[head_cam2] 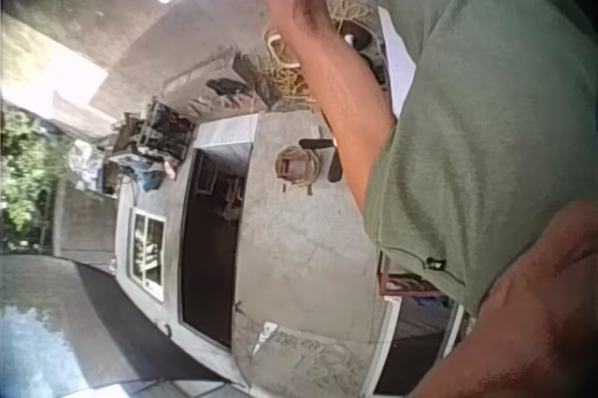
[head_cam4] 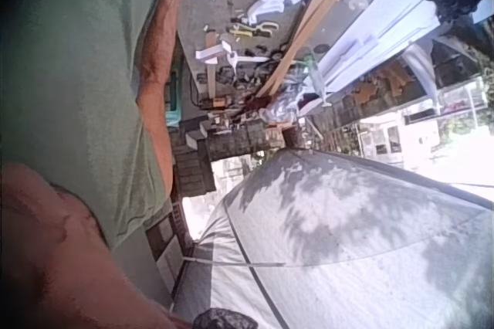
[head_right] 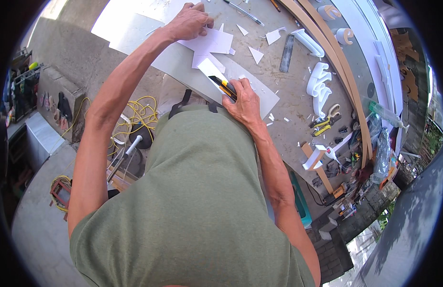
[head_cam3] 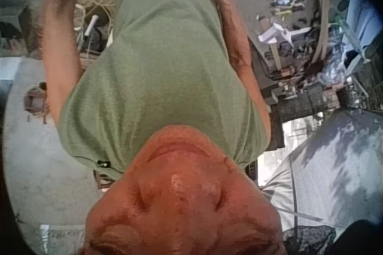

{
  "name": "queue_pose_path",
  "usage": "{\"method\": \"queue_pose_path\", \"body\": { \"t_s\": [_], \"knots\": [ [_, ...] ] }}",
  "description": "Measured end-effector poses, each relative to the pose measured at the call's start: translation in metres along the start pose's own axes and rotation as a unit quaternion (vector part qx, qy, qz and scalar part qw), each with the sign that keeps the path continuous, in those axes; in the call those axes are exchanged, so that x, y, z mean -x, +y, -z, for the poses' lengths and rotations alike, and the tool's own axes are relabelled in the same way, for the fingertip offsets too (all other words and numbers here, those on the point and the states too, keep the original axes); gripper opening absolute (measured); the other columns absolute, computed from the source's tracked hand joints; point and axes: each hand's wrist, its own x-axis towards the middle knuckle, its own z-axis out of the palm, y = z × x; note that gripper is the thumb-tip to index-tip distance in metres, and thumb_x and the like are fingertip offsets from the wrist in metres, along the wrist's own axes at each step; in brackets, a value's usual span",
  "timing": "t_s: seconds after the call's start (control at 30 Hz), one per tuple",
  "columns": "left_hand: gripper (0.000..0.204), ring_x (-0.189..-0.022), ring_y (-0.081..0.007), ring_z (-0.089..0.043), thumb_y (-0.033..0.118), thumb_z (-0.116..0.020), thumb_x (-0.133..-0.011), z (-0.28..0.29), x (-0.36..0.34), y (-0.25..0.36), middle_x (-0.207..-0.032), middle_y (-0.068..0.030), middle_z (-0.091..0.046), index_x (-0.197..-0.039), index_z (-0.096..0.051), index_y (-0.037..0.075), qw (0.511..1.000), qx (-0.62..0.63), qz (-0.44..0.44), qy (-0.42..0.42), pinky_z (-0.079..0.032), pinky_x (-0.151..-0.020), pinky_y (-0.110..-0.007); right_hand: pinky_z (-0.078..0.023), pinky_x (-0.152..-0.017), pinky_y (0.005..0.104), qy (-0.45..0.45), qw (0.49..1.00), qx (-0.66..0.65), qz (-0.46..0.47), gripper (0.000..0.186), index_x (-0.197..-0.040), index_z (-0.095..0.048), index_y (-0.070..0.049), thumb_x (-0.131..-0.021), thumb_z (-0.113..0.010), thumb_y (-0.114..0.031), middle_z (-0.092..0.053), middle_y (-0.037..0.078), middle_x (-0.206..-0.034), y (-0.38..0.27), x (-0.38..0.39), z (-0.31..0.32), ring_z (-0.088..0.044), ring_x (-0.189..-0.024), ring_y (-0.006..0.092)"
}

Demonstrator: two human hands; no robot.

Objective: Cutting and assembling dimensional letters from foam board for a sign.

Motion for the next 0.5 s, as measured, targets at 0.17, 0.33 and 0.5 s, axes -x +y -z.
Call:
{"method": "queue_pose_path", "body": {
  "t_s": [0.17, 0.33, 0.5],
  "knots": [
    [0.023, -0.112, -0.0313, -0.060, 0.027, -0.074, -0.077, -0.008, 0.022, -0.015, -0.091, -0.0087, -0.076, -0.096, -0.079, 0.016, 0.992, 0.019, 0.088, 0.088, -0.038, -0.095, -0.058, -0.055, -0.078, 0.0419, 0.073, 0.997, -0.011, -0.013, 0.045, -0.116, -0.067, -0.001, -0.077, -0.079, -0.021, -0.063, 0.015, -0.101, 0.011, 0.002, 0.002, -0.068, -0.087, 0.0329],
    [0.029, -0.119, -0.0234, -0.056, 0.028, -0.078, -0.088, -0.011, 0.053, 0.000, -0.098, 0.0019, -0.077, -0.117, -0.076, 0.024, 0.976, 0.028, 0.193, 0.101, -0.030, -0.105, -0.050, -0.056, -0.077, 0.0425, 0.055, 0.998, 0.011, -0.013, 0.045, -0.117, -0.067, -0.002, -0.078, -0.079, -0.021, -0.063, 0.015, -0.104, 0.011, 0.000, 0.001, -0.068, -0.088, 0.0327],
    [0.033, -0.121, -0.0241, -0.057, 0.021, -0.077, -0.088, -0.031, 0.070, 0.002, -0.110, -0.0025, -0.076, -0.121, -0.074, 0.024, 0.954, 0.028, 0.155, 0.253, -0.039, -0.105, -0.046, -0.057, -0.075, 0.0445, -0.004, 0.999, 0.031, 0.022, 0.043, -0.116, -0.066, -0.002, -0.080, -0.077, -0.023, -0.061, 0.015, -0.105, -0.007, -0.012, -0.012, -0.069, -0.085, 0.0334]
  ]
}}
